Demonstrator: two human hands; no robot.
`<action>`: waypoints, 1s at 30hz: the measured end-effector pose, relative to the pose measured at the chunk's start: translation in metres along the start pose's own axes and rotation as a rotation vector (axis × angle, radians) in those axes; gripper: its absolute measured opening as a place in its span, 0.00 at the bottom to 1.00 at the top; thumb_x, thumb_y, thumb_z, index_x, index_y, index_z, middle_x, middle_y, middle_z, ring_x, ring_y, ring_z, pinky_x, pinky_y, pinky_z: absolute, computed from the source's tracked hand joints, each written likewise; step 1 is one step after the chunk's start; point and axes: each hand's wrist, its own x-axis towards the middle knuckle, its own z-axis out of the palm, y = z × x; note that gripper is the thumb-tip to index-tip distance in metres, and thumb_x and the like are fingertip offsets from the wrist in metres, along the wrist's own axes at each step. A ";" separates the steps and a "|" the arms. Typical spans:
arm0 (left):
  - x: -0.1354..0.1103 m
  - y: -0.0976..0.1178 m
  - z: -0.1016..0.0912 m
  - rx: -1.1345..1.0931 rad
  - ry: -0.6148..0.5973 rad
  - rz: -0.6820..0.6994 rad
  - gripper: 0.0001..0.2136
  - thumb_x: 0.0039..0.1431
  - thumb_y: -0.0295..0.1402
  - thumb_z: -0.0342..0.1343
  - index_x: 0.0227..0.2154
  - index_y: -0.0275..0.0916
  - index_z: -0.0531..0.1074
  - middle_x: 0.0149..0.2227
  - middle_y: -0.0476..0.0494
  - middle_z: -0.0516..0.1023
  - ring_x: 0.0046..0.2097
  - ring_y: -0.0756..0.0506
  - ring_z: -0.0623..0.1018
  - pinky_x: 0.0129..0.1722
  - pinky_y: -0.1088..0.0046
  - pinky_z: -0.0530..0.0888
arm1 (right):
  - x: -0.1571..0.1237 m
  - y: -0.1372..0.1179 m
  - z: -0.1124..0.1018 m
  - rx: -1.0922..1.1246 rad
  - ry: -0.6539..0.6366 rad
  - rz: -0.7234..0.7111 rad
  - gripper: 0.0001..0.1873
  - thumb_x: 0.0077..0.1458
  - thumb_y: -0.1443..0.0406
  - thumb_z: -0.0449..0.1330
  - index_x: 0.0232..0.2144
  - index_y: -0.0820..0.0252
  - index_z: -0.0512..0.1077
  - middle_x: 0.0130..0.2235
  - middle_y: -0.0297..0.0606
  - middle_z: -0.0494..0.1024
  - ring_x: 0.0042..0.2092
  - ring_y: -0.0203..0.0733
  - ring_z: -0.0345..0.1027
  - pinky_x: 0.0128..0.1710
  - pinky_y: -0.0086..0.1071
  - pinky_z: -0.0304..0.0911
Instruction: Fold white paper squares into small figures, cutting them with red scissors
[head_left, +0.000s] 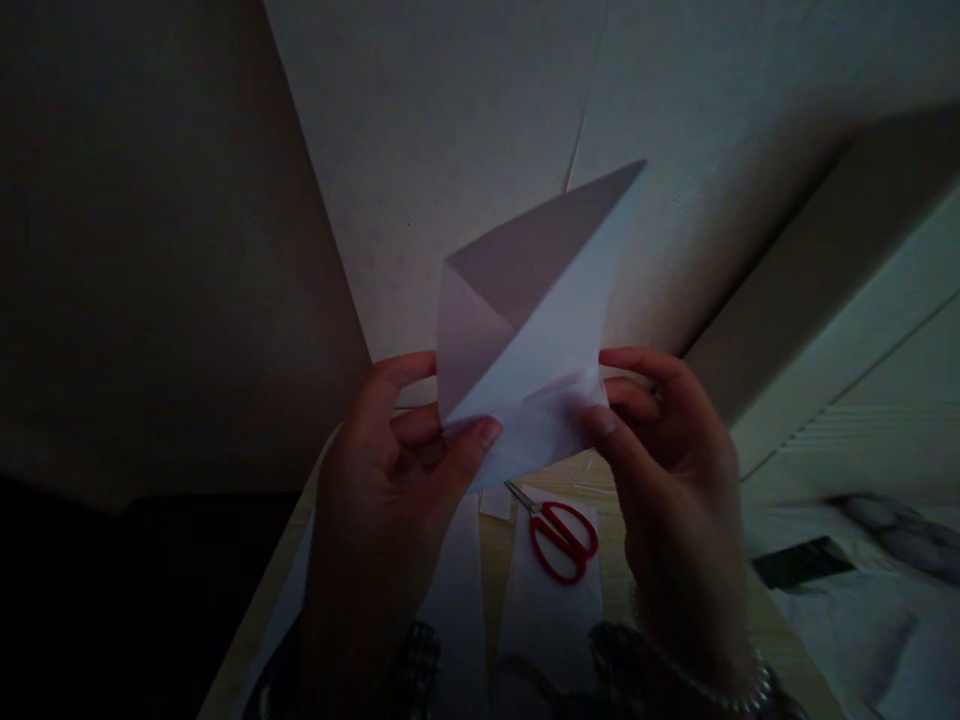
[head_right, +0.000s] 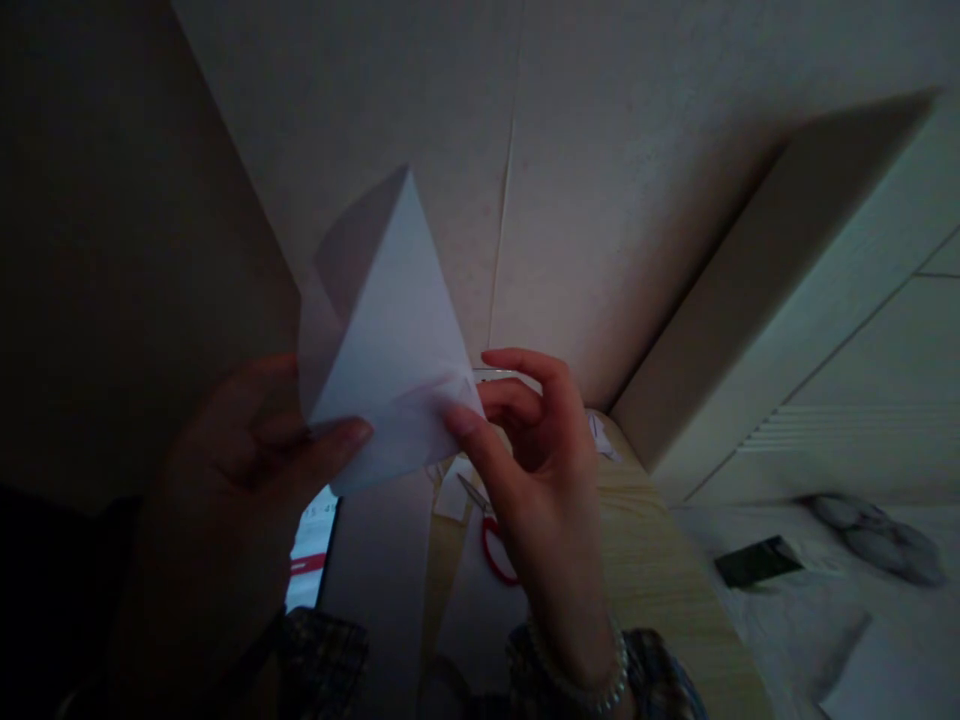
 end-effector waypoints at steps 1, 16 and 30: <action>0.001 0.000 -0.001 0.001 -0.005 -0.001 0.17 0.48 0.26 0.70 0.39 0.45 0.72 0.25 0.55 0.84 0.32 0.43 0.86 0.30 0.73 0.81 | 0.000 -0.001 0.000 -0.022 -0.008 0.012 0.07 0.56 0.65 0.69 0.38 0.52 0.76 0.31 0.28 0.81 0.34 0.37 0.76 0.32 0.28 0.71; 0.002 -0.003 -0.007 0.083 0.044 -0.011 0.17 0.50 0.31 0.71 0.42 0.44 0.73 0.25 0.53 0.85 0.29 0.43 0.85 0.25 0.77 0.78 | 0.001 -0.001 -0.001 -0.154 -0.005 -0.005 0.07 0.57 0.65 0.67 0.26 0.54 0.77 0.26 0.28 0.77 0.29 0.35 0.71 0.27 0.27 0.66; 0.001 0.001 -0.006 0.018 -0.014 -0.044 0.17 0.50 0.27 0.69 0.41 0.46 0.72 0.28 0.53 0.87 0.34 0.40 0.87 0.32 0.69 0.82 | 0.001 0.000 -0.004 -0.132 -0.044 0.006 0.05 0.55 0.67 0.68 0.28 0.53 0.78 0.29 0.29 0.81 0.33 0.38 0.76 0.33 0.30 0.72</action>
